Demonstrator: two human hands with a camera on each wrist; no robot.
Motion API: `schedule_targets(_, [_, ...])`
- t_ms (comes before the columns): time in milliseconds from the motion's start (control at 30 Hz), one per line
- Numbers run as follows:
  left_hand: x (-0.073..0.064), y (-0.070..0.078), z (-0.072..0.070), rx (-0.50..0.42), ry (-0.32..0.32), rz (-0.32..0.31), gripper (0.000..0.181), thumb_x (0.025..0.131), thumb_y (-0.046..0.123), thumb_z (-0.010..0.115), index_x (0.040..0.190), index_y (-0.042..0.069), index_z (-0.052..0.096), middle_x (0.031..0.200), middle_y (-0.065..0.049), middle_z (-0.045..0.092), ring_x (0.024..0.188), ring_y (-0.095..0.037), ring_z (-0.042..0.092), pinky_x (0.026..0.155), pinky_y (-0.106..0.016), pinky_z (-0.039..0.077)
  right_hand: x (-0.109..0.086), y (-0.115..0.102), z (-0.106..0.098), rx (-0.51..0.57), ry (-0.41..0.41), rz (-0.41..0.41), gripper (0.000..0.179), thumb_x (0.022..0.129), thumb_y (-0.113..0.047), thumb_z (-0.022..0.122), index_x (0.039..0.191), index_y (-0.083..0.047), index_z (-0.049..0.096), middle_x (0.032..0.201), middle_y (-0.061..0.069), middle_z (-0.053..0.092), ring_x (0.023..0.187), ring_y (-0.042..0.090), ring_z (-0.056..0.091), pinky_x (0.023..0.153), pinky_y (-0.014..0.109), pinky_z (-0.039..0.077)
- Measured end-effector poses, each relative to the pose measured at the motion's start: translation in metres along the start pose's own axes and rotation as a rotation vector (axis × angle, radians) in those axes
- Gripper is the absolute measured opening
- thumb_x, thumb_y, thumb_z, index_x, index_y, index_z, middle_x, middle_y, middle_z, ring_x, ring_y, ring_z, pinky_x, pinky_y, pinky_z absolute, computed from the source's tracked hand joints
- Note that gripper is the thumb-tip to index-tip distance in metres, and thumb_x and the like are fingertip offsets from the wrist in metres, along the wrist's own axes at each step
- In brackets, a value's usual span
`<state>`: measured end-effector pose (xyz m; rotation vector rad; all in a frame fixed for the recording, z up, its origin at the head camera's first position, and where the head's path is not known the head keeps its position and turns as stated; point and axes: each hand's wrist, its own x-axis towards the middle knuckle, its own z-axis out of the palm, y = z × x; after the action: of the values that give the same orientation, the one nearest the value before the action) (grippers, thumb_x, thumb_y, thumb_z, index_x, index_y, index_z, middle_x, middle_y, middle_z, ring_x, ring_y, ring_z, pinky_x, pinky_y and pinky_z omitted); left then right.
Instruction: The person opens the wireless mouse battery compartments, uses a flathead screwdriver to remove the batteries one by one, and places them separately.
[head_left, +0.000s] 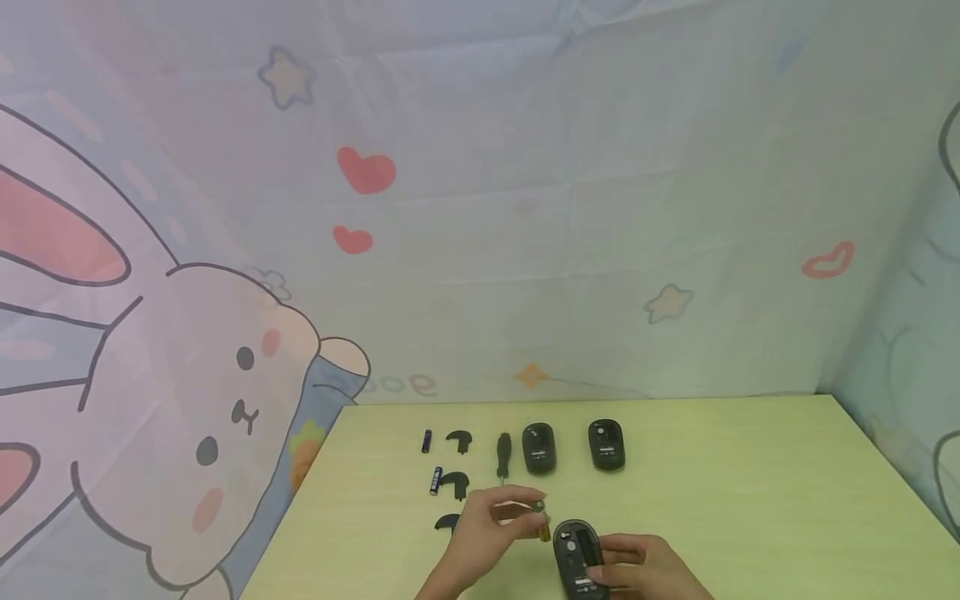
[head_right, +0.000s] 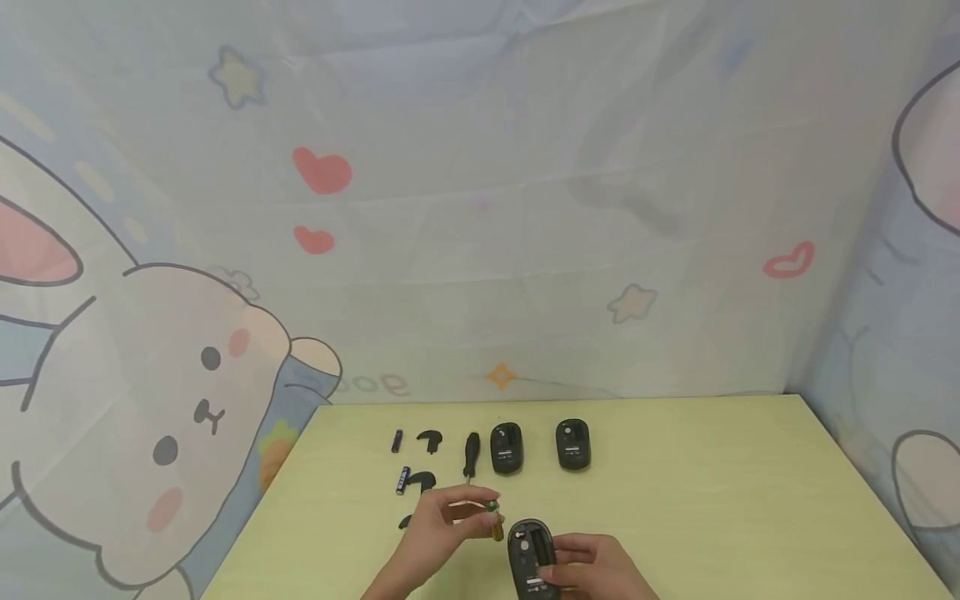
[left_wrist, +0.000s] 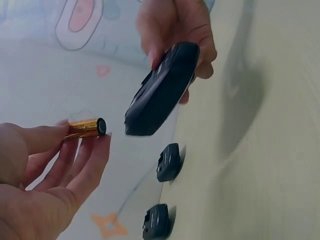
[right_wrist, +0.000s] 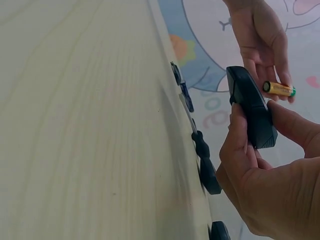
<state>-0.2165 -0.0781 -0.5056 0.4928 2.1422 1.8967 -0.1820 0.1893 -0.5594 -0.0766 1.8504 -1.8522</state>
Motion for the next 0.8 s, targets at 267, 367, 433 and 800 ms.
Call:
schedule_targets(267, [0.001, -0.015, -0.041, -0.192, 0.039, -0.106, 0.041, 0.098, 0.013, 0.075, 0.132, -0.007, 0.067, 0.114, -0.008, 0.075, 0.099, -0.017, 0.078, 0.092, -0.039, 0.067, -0.002, 0.003, -0.003, 0.044, -0.016, -0.075, 0.072, 0.094, -0.02, 0.08, 0.143, 0.021, 0.047, 0.117, 0.014, 0.077, 0.1, 0.022, 0.077, 0.089, 0.04, 0.067])
schedule_targets(367, [-0.003, -0.02, -0.056, -0.219, 0.079, -0.15, 0.046, 0.098, 0.013, 0.076, 0.135, -0.011, 0.063, 0.115, -0.014, 0.078, 0.099, -0.018, 0.079, 0.092, -0.038, 0.066, -0.003, 0.003, -0.002, 0.051, -0.021, -0.076, 0.073, 0.094, -0.021, 0.081, 0.143, 0.021, 0.047, 0.116, 0.012, 0.076, 0.1, 0.021, 0.077, 0.089, 0.039, 0.067])
schedule_targets(433, [-0.006, -0.023, -0.066, -0.228, 0.098, -0.177, 0.049, 0.097, 0.013, 0.076, 0.136, -0.013, 0.061, 0.117, -0.017, 0.079, 0.098, -0.017, 0.079, 0.091, -0.037, 0.067, -0.003, 0.004, -0.002, 0.048, -0.023, -0.064, 0.074, 0.094, -0.023, 0.08, 0.144, 0.02, 0.047, 0.117, 0.013, 0.077, 0.101, 0.022, 0.077, 0.09, 0.039, 0.067])
schedule_targets(800, [-0.023, -0.037, -0.117, -0.167, 0.19, -0.262, 0.041, 0.096, 0.007, 0.076, 0.129, -0.014, 0.066, 0.102, -0.005, 0.081, 0.089, -0.014, 0.079, 0.086, -0.033, 0.068, 0.0, 0.007, -0.004, 0.035, -0.029, -0.061, 0.073, 0.096, -0.023, 0.078, 0.145, 0.02, 0.046, 0.122, 0.018, 0.076, 0.102, 0.022, 0.077, 0.091, 0.041, 0.067])
